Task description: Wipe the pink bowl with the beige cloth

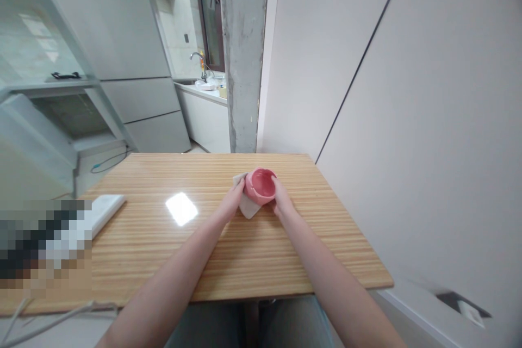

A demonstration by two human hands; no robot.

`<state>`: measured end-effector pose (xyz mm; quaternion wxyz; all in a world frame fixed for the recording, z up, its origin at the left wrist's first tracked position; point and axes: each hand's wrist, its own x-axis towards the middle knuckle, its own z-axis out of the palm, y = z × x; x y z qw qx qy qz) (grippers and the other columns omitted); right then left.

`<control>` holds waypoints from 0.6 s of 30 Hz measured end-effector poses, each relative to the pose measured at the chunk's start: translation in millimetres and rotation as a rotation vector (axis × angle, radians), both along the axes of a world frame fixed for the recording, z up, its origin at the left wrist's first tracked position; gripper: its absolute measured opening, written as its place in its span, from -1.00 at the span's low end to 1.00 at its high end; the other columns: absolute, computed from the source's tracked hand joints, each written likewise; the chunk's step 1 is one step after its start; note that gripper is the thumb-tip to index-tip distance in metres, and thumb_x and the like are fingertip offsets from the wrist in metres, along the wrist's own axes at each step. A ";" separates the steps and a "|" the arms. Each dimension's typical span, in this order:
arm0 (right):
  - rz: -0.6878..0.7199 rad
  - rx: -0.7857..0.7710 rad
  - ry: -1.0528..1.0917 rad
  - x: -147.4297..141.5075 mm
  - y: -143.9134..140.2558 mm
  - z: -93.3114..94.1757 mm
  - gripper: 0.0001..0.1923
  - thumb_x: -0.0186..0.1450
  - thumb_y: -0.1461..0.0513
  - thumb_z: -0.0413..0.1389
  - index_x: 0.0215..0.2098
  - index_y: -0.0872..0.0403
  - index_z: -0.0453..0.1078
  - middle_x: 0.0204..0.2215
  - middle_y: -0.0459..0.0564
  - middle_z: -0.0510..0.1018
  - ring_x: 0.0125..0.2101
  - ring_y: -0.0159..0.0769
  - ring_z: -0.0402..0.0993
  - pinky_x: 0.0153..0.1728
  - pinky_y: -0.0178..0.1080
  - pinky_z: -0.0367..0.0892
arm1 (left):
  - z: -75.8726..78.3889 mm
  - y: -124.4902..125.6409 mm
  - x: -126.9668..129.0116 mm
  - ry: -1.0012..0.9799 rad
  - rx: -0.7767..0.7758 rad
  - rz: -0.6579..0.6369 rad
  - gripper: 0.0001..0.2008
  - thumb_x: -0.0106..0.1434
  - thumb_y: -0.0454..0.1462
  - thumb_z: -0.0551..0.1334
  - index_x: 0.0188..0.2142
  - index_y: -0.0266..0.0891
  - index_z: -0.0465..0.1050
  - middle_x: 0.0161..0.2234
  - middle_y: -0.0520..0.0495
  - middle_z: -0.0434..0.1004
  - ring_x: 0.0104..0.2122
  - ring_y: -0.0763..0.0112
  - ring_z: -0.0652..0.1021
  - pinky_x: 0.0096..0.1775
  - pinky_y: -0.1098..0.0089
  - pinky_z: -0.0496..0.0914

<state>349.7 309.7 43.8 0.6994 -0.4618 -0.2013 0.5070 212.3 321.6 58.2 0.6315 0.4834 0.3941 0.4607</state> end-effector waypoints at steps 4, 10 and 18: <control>-0.021 -0.036 0.001 -0.4 0.0 -1.8 -0.65 0.12 0.01 0.11 -0.18 -0.01 0.38 -0.23 -0.10 0.59 -0.20 -0.28 0.49 -0.24 -0.25 0.39 | 6.5 -11.1 3.2 -0.067 0.032 -0.094 -0.48 0.16 0.04 0.21 0.04 -0.15 0.38 0.09 -0.13 0.42 0.13 0.15 0.37 0.18 0.15 0.21; 0.060 -0.085 -0.110 -8.3 -3.8 8.1 -0.69 0.02 0.12 0.23 -0.27 0.01 0.35 -0.38 -0.13 0.57 -0.28 -0.28 0.49 -0.23 -0.24 0.38 | 16.1 -11.1 -3.3 0.023 0.263 0.066 -0.55 0.14 -0.09 0.26 0.00 -0.20 0.35 0.04 -0.13 0.43 0.11 0.21 0.38 0.17 0.18 0.20; 0.115 0.010 -0.045 -9.5 -2.1 8.1 -0.78 0.09 0.19 0.13 -0.28 0.02 0.45 -0.30 -0.12 0.61 -0.19 -0.30 0.47 -0.11 -0.25 0.34 | 21.3 -9.4 -5.7 0.182 0.177 0.135 -0.56 0.24 0.04 0.09 -0.07 -0.19 0.44 -0.02 -0.12 0.51 0.07 0.18 0.42 0.14 0.21 0.23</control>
